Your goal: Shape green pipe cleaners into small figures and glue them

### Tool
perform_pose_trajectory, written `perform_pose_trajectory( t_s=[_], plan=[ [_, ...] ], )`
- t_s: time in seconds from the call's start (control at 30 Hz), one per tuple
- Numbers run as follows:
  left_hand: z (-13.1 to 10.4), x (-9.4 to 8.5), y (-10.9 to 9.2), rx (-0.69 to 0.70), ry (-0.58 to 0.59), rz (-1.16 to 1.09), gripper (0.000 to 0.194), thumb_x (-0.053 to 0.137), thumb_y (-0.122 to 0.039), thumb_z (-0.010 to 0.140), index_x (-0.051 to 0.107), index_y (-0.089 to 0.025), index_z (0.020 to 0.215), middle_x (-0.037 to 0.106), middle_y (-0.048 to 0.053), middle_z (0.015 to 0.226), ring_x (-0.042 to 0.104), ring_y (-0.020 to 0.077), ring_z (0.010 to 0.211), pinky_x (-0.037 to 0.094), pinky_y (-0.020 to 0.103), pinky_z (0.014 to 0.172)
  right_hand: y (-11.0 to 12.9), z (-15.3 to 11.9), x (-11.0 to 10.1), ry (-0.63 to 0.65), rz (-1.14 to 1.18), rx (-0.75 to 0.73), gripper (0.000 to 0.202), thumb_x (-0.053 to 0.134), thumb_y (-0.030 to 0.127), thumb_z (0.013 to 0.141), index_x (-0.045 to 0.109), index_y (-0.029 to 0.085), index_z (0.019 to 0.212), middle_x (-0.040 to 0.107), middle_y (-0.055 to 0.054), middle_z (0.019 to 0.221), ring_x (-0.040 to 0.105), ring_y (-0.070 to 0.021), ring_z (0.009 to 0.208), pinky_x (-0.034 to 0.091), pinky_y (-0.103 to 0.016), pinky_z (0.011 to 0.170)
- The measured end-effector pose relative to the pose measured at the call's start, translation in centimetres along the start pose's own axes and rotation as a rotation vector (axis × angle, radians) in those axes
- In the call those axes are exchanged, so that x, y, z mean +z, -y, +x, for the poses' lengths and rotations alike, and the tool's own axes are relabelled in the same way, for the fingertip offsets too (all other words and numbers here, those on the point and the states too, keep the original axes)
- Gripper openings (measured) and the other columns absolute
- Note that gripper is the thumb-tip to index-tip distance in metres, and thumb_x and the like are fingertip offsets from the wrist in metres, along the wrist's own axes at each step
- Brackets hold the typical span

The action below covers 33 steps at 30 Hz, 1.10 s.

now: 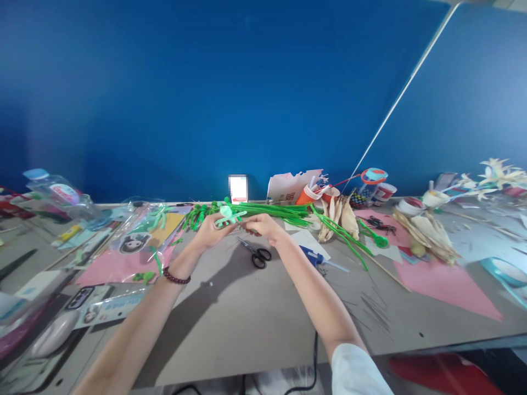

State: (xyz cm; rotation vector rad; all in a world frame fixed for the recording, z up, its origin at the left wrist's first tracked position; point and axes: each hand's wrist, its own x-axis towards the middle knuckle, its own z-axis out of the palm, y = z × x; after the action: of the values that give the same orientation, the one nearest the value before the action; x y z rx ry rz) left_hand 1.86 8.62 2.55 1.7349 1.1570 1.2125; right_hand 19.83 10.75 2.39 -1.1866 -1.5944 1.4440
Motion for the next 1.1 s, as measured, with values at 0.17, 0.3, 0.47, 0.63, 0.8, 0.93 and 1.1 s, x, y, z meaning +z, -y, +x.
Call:
perform_pose_trajectory(
  t_s=[0.17,0.3,0.47,0.63,0.8,0.93,1.1],
  plan=[
    [0.2,-0.1,-0.2,-0.117,-0.045,-0.12,0.022,0.069,-0.036,0.064,0.062,-0.015,0.063,0.06,0.002,0.06,0.055,0.0162,0.062,0.04,0.026,0.058,0.2,-0.1,0.1,0.005,0.034,-0.084,0.03,0.065,0.044,0.068,0.069,0.014,0.072,0.058,0.0,0.06,0.047,-0.0085,0.05,0.033,-0.022,0.048],
    [0.5,-0.2,0.0,-0.239,-0.021,-0.25,0.026,0.069,-0.035,0.063,0.056,-0.016,0.052,0.056,0.001,0.054,0.05,0.0127,0.058,0.038,0.027,0.061,0.6,-0.8,0.1,-0.132,-0.356,-0.45,0.028,0.066,0.038,0.074,0.068,0.019,0.094,0.067,-0.006,0.093,0.06,-0.0176,0.083,0.044,-0.025,0.065],
    [0.3,-0.2,-0.2,-0.357,0.044,-0.372,0.027,0.071,-0.036,0.062,0.056,-0.016,0.052,0.054,0.0,0.056,0.048,0.0117,0.058,0.036,0.026,0.059,1.0,-1.3,0.1,-0.215,-0.819,-0.811,0.023,0.053,0.019,0.084,0.064,0.021,0.105,0.066,-0.008,0.103,0.057,-0.0206,0.098,0.043,-0.031,0.083],
    [0.0,0.1,-0.5,-0.373,0.073,-0.373,0.026,0.071,-0.037,0.062,0.058,-0.016,0.054,0.054,0.0,0.057,0.048,0.0121,0.06,0.035,0.026,0.058,1.0,-1.3,0.3,-0.249,-0.848,-0.859,0.015,0.054,0.021,0.085,0.068,0.02,0.088,0.068,-0.007,0.087,0.06,-0.0192,0.084,0.044,-0.029,0.073],
    [-0.1,0.7,-0.8,-0.23,0.023,-0.25,0.024,0.07,-0.034,0.063,0.057,-0.016,0.055,0.055,0.0,0.055,0.049,0.0124,0.058,0.038,0.026,0.059,0.9,-1.2,0.5,-0.303,-0.497,-0.624,0.013,0.061,0.027,0.079,0.069,0.019,0.072,0.068,-0.003,0.074,0.06,-0.0162,0.073,0.043,-0.025,0.066],
    [-0.3,1.1,-1.1,-0.106,-0.059,-0.095,0.019,0.068,-0.032,0.064,0.064,-0.015,0.072,0.061,0.002,0.063,0.055,0.0163,0.064,0.041,0.025,0.059,0.7,-0.5,0.5,-0.25,-0.119,-0.277,0.02,0.068,0.035,0.068,0.066,0.017,0.062,0.061,0.001,0.059,0.052,-0.0106,0.053,0.038,-0.023,0.054],
    [-0.6,1.2,-1.1,0.102,-0.052,0.047,0.015,0.063,-0.029,0.07,0.067,-0.016,0.075,0.065,0.005,0.075,0.058,0.0196,0.077,0.043,0.025,0.066,0.1,0.5,0.2,-0.069,0.367,0.107,0.025,0.076,0.034,0.053,0.062,0.015,0.062,0.056,0.002,0.052,0.047,-0.0077,0.047,0.035,-0.021,0.047]
  ],
)
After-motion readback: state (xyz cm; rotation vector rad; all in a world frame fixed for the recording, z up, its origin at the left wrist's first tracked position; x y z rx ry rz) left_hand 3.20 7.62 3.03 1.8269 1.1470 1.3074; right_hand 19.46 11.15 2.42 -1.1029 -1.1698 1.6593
